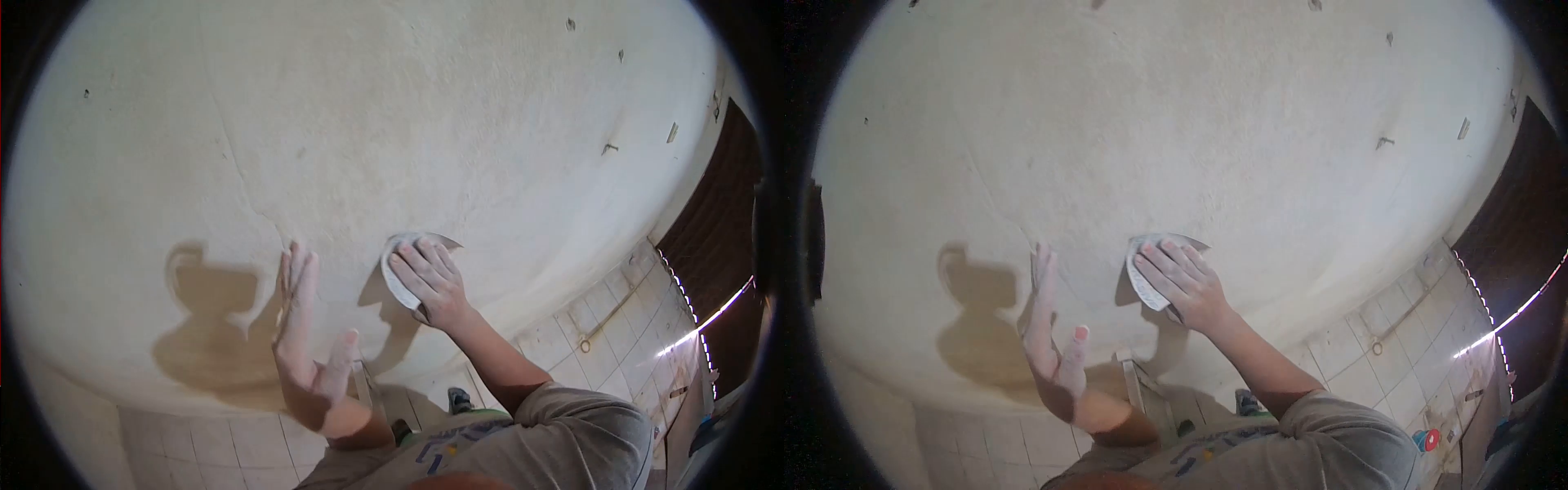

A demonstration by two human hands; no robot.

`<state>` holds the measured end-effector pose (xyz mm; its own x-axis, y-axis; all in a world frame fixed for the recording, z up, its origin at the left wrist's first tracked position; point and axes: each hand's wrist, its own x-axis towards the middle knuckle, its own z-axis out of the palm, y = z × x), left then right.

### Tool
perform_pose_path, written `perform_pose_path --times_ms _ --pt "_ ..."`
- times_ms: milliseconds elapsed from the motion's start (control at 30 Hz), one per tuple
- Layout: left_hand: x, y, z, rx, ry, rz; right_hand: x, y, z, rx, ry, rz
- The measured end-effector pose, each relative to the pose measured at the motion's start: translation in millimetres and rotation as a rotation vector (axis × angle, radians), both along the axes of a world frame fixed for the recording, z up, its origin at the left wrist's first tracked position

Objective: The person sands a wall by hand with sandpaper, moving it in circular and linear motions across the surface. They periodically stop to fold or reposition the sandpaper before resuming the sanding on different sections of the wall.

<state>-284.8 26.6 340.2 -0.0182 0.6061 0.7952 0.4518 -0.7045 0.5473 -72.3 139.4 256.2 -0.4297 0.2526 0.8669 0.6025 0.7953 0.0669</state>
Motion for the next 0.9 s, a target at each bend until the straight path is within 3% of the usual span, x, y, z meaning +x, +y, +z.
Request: perform_pose_path --times_ms 233,333,467,567,767,900 --pt "0 1 3 -0.027 0.059 0.047 -24 4 86 0.058 0.432 -0.046" --pt "-1 2 1 -0.002 0.072 0.054 -31 -6 87 -0.006 0.376 -0.006" --pt "1 3 -1 0.045 0.087 0.076 -20 -17 39 -0.121 0.161 -0.017" --pt "10 3 3 0.051 0.089 0.118 9 -9 23 -0.061 0.105 -0.125" --pt "10 -2 1 -0.027 0.151 0.161 49 9 68 0.029 0.297 -0.257" --pt "19 -5 -2 -0.035 0.221 0.285 51 11 56 -0.009 0.266 -0.167"
